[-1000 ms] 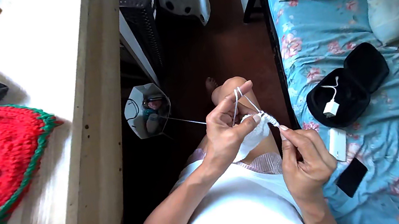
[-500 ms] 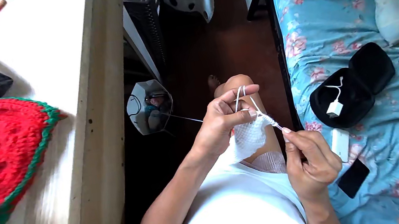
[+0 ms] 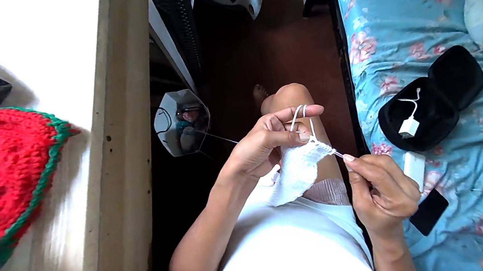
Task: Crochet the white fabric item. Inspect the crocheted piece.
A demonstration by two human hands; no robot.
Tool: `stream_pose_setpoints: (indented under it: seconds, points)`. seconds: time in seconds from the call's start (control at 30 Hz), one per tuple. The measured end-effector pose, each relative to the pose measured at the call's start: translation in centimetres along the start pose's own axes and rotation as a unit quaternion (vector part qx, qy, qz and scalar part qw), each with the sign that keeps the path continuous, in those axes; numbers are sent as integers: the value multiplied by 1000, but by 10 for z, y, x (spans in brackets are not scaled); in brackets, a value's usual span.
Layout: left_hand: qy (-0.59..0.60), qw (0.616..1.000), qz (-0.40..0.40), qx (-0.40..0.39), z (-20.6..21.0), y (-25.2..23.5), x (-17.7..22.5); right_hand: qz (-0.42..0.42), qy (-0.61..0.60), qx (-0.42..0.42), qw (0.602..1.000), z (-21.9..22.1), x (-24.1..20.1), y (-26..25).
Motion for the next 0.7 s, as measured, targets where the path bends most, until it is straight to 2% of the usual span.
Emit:
stream_pose_setpoints:
  seconds: [0.23, 0.37, 0.43, 0.53, 0.63, 0.7]
  points:
    - [13, 1000, -1, -16, 0, 1, -1, 40, -103, 3, 994, 1, 7, 2]
    - [-9, 1000, 19, -1, 4, 0, -1, 114, -188, -6, 976, 3, 8, 1]
    - [-49, 998, 43, 27, 12, 1, -5, 166, -256, -44, 951, 4, 8, -1]
    - [-74, 995, 54, 32, 21, 1, -14, 192, -356, -109, 908, 8, 7, -8]
    - [-99, 993, 57, 40, 11, 1, -14, 233, -442, -112, 859, 8, 9, -9]
    - [-129, 990, 58, 15, -7, 1, -10, 266, -497, -88, 821, 6, 14, -8]
Point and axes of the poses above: each hand's wrist, its own y-axis away from the middle knuckle, its own z-axis out of the palm, x = y × z, the point moved 1 cm from there along -y, towards the middle knuckle, and after that the axes turned 5 degrees about -y, right-handed, at the moved point
